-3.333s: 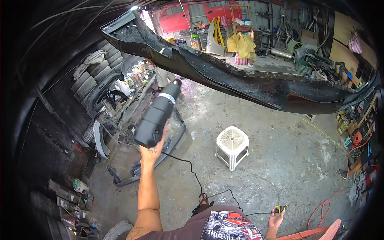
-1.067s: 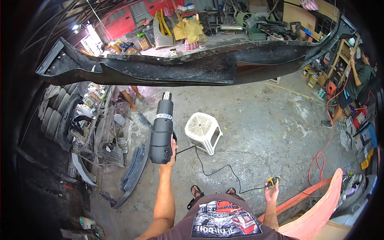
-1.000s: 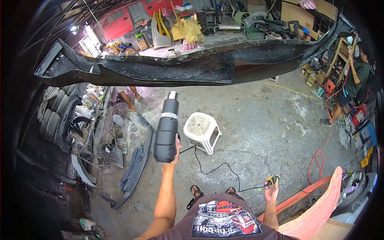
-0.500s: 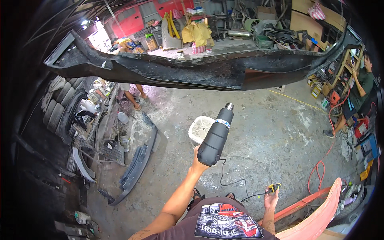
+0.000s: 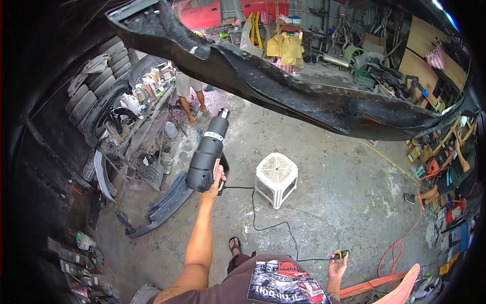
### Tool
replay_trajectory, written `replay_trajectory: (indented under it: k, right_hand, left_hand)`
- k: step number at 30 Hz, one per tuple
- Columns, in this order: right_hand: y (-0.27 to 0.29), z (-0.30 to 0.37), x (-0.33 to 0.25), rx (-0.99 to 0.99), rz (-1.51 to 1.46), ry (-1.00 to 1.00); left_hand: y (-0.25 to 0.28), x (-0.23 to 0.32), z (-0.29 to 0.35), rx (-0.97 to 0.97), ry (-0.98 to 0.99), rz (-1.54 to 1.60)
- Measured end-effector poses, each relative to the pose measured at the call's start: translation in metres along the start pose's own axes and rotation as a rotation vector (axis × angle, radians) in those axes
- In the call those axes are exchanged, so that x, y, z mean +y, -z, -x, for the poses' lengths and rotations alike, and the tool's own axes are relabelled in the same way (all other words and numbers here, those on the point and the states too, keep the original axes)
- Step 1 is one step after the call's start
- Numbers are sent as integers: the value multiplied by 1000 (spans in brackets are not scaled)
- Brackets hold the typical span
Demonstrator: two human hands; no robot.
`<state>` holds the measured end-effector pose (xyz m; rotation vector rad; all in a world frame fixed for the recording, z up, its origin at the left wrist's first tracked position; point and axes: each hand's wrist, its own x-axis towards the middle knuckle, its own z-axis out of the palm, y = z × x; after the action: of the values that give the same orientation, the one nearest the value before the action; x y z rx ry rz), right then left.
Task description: The person heats a black car part with a heat gun and then monitors as another person paints a car part with a spray gun.
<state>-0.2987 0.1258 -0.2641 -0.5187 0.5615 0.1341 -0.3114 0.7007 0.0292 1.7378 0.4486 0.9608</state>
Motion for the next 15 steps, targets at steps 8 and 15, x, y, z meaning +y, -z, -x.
replay_trajectory:
  k: [8,15]
  right_hand:
    - [-14,25,71,24,-9,-48]
    - [-27,69,124,69,-47,247]
  left_hand:
    - [84,-13,-61,-44,-64,172]
    - [128,-132,-78,-452,-249,-39]
